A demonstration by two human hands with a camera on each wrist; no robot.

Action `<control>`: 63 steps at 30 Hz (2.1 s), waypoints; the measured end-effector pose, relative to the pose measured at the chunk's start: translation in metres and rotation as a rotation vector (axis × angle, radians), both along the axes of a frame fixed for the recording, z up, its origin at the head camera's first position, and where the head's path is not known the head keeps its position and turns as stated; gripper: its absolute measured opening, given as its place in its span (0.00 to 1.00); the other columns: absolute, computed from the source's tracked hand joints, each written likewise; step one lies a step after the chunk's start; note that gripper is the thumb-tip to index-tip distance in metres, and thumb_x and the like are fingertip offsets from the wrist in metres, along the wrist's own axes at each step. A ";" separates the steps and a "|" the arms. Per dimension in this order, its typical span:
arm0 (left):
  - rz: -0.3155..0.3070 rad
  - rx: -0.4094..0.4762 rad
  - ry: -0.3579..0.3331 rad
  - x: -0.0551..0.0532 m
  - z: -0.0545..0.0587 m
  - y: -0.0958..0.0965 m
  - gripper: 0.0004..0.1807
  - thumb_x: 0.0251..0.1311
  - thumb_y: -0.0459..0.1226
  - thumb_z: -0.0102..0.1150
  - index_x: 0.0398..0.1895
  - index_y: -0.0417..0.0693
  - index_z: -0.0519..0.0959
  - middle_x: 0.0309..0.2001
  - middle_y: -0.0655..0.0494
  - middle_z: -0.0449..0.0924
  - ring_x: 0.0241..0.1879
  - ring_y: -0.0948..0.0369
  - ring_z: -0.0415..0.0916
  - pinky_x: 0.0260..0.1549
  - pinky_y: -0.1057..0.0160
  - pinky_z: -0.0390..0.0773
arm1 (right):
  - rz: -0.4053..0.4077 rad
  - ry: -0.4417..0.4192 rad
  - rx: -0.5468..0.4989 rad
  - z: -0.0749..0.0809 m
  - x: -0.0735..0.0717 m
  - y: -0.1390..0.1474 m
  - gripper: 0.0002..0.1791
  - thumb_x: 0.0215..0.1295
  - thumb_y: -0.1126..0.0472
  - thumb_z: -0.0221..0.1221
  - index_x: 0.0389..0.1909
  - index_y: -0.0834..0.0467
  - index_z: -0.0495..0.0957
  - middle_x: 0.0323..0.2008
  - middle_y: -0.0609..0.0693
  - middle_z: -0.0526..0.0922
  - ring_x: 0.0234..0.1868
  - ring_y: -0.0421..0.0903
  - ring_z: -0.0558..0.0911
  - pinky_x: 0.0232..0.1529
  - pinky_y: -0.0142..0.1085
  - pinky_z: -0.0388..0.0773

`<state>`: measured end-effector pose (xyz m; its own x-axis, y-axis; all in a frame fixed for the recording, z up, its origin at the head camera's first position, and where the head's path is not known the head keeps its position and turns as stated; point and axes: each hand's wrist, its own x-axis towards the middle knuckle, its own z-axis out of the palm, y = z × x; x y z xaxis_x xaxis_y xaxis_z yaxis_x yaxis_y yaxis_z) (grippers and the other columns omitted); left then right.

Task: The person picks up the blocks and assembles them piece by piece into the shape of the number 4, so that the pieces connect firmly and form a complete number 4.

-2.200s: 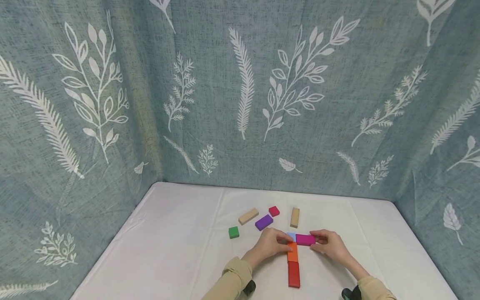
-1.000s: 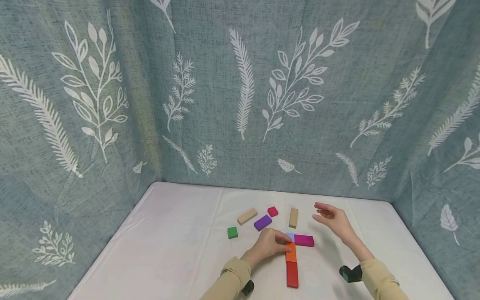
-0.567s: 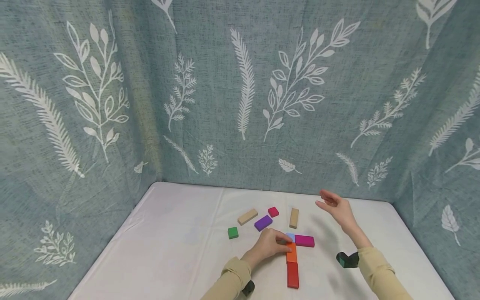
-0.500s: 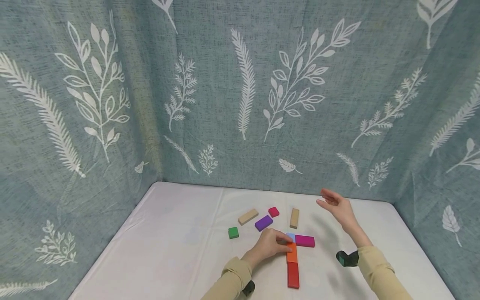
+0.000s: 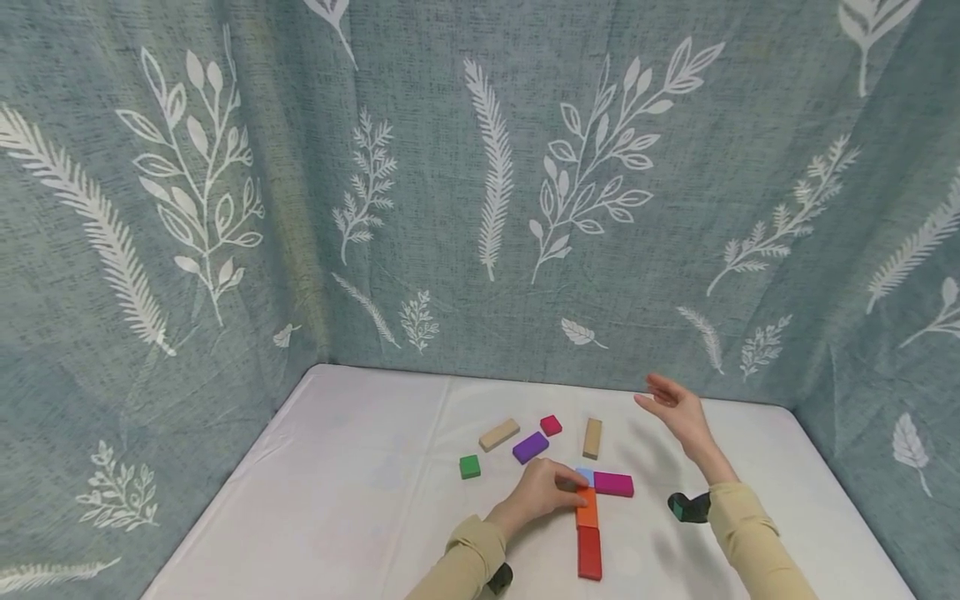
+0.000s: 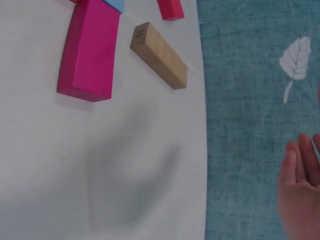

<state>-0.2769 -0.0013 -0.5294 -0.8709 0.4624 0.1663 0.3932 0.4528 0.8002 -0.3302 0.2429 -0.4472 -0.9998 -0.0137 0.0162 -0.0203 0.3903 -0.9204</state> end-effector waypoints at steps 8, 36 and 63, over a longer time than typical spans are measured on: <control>-0.001 -0.002 -0.010 -0.002 -0.001 -0.001 0.12 0.47 0.36 0.72 0.37 0.46 0.87 0.37 0.58 0.88 0.42 0.69 0.82 0.46 0.74 0.76 | 0.040 -0.016 0.018 -0.018 -0.007 -0.012 0.39 0.64 0.53 0.60 0.70 0.64 0.56 0.69 0.65 0.60 0.69 0.59 0.61 0.67 0.50 0.63; -0.014 -0.029 0.031 0.002 0.001 -0.002 0.11 0.47 0.38 0.72 0.36 0.47 0.87 0.37 0.57 0.88 0.42 0.69 0.81 0.46 0.74 0.76 | 0.142 -0.087 0.124 -0.064 -0.005 -0.031 0.37 0.60 0.57 0.64 0.66 0.68 0.62 0.66 0.67 0.65 0.66 0.65 0.65 0.62 0.54 0.68; -0.024 -0.025 0.011 0.003 -0.002 -0.005 0.12 0.48 0.38 0.71 0.37 0.47 0.87 0.38 0.58 0.87 0.44 0.70 0.81 0.46 0.75 0.76 | 0.174 -0.057 0.299 -0.080 0.001 -0.042 0.43 0.51 0.56 0.70 0.66 0.68 0.62 0.64 0.69 0.66 0.64 0.66 0.67 0.63 0.54 0.67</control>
<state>-0.2741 -0.0065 -0.5316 -0.8576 0.4875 0.1642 0.4132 0.4627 0.7844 -0.3294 0.2009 -0.5275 -0.9813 -0.1796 -0.0697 -0.0623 0.6383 -0.7673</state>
